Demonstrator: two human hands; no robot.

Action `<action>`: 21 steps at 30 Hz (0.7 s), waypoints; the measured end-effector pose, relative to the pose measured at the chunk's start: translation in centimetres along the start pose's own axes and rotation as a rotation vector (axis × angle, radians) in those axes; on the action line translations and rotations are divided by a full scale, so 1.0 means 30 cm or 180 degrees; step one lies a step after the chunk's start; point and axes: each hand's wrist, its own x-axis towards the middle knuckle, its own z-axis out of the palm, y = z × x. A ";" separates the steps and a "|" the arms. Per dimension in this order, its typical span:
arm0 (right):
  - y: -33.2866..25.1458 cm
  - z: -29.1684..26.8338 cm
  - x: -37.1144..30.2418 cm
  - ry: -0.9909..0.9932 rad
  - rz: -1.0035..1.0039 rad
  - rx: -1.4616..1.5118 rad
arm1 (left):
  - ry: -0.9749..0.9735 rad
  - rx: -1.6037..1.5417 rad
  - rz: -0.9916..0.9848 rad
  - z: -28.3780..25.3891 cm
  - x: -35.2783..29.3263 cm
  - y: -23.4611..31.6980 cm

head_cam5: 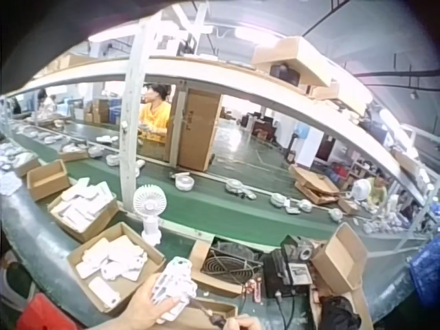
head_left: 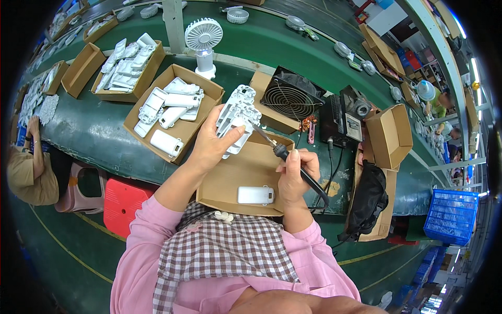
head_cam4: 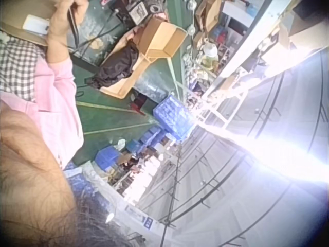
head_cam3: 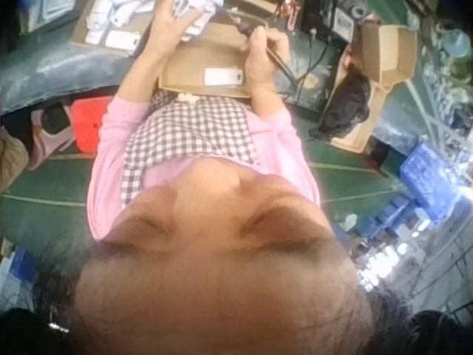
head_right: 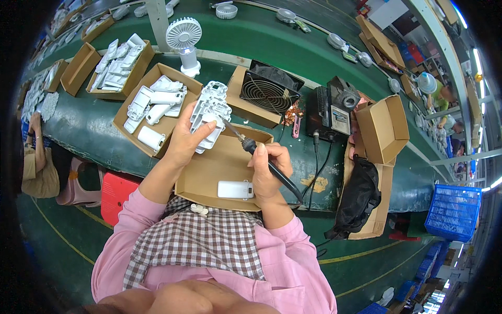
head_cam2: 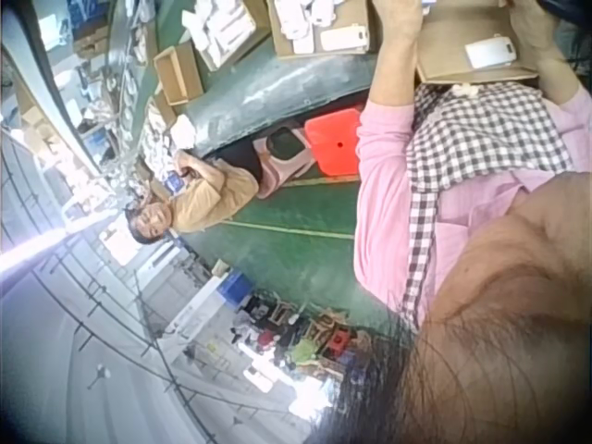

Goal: The person modifies plastic casing components using a soldering iron, places them into cardboard boxes, and transfers boxes along the assembly table before resuming work on another batch of casings.

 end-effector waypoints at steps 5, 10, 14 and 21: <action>0.005 -0.006 0.001 0.0022 0.0029 0.0042 | -0.0158 0.0172 -0.0185 -0.001 -0.003 0.011; 0.000 -0.001 -0.002 0.0046 0.0037 0.0107 | -0.0121 0.0276 -0.0124 0.000 -0.005 0.005; 0.006 -0.005 -0.001 0.0016 0.0030 0.0127 | -0.0119 0.0322 -0.0137 -0.002 -0.002 0.003; 0.004 -0.002 0.001 0.0027 0.0031 0.0039 | -0.0157 0.0213 -0.0161 -0.003 -0.002 0.003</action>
